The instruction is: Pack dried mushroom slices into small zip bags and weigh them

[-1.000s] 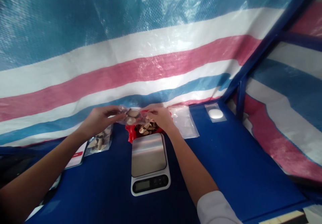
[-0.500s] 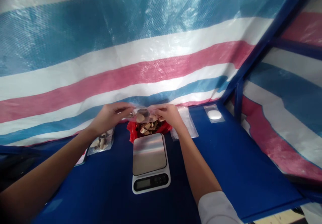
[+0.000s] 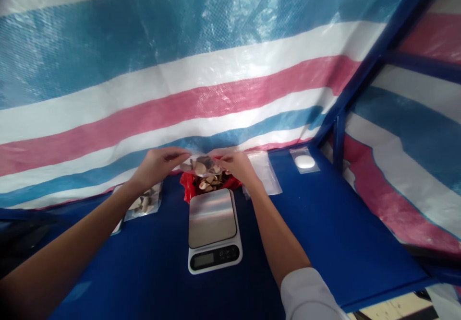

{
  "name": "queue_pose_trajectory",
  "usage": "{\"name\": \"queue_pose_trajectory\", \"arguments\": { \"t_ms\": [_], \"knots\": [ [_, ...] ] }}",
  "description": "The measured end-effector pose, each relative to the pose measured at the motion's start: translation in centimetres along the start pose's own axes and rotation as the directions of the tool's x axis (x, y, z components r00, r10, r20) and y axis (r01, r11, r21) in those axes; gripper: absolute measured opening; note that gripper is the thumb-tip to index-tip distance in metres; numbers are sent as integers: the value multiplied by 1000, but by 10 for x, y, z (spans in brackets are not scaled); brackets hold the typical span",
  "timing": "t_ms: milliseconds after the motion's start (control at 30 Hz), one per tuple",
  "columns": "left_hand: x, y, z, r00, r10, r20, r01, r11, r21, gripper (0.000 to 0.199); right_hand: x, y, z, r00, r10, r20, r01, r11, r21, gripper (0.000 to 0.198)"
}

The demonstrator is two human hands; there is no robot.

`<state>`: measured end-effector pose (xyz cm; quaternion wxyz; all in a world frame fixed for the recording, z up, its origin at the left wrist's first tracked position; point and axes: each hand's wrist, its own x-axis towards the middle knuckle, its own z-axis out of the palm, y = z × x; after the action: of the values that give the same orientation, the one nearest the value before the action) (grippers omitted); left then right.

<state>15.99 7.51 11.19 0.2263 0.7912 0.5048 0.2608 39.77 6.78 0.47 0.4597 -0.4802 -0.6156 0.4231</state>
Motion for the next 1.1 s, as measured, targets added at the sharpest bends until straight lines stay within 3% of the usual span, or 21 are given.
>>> {"name": "queue_pose_trajectory", "arguments": {
  "t_ms": [133,500,833,933,1100],
  "knots": [
    [-3,-1,-7,999,30,-37,-30,999,18,42,0,3,13,993,115,23,-116,992,57,26],
    [-4,3,-6,984,127,-128,-127,992,14,35,-2,-12,17,981,190,49,-196,949,247,28],
    [4,26,0,981,124,-150,-133,990,-54,34,-7,-19,-15,985,173,-25,-153,923,352,31],
    [8,31,10,983,131,-125,-141,987,-77,32,-7,-11,-24,986,162,-34,-145,945,293,29],
    [9,24,25,984,156,-83,-162,984,-74,27,-6,-3,-27,997,40,-65,-45,996,-77,21]
  ]
}}
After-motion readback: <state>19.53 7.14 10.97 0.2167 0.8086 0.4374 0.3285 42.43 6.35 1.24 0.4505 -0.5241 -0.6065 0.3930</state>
